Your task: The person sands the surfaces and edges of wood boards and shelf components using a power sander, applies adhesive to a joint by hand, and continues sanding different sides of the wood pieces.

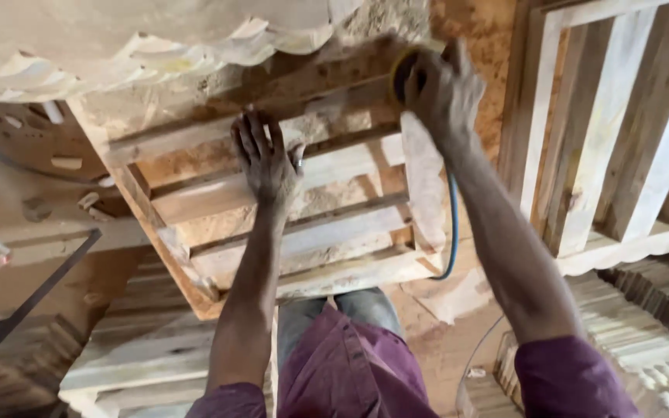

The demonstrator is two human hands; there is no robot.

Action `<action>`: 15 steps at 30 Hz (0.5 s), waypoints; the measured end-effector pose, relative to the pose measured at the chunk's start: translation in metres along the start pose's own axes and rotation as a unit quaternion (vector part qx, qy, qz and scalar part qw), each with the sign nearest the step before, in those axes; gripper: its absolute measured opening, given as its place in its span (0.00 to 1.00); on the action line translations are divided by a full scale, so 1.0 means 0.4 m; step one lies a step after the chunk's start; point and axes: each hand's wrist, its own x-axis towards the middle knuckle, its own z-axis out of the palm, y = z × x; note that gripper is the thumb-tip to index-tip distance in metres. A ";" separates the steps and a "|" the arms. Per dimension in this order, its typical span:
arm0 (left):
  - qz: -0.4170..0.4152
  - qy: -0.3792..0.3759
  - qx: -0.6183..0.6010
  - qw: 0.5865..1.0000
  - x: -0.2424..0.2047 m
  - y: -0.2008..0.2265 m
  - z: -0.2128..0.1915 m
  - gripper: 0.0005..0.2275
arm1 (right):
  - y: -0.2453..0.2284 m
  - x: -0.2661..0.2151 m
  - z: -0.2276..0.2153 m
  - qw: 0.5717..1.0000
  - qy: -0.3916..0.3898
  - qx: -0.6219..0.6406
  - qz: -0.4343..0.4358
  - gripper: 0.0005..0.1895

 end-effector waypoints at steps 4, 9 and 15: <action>-0.014 -0.043 -0.005 0.999 -0.004 -0.002 -0.022 0.32 | 0.020 0.057 0.029 0.994 0.083 -0.003 -0.072 0.09; 0.006 -0.010 -0.005 1.000 -0.013 0.003 -0.028 0.32 | 0.013 0.054 -0.004 0.998 0.046 0.018 -0.026 0.07; 0.002 0.005 -0.003 1.000 -0.028 -0.025 0.015 0.29 | -0.064 -0.005 -0.014 0.999 0.028 0.026 -0.014 0.07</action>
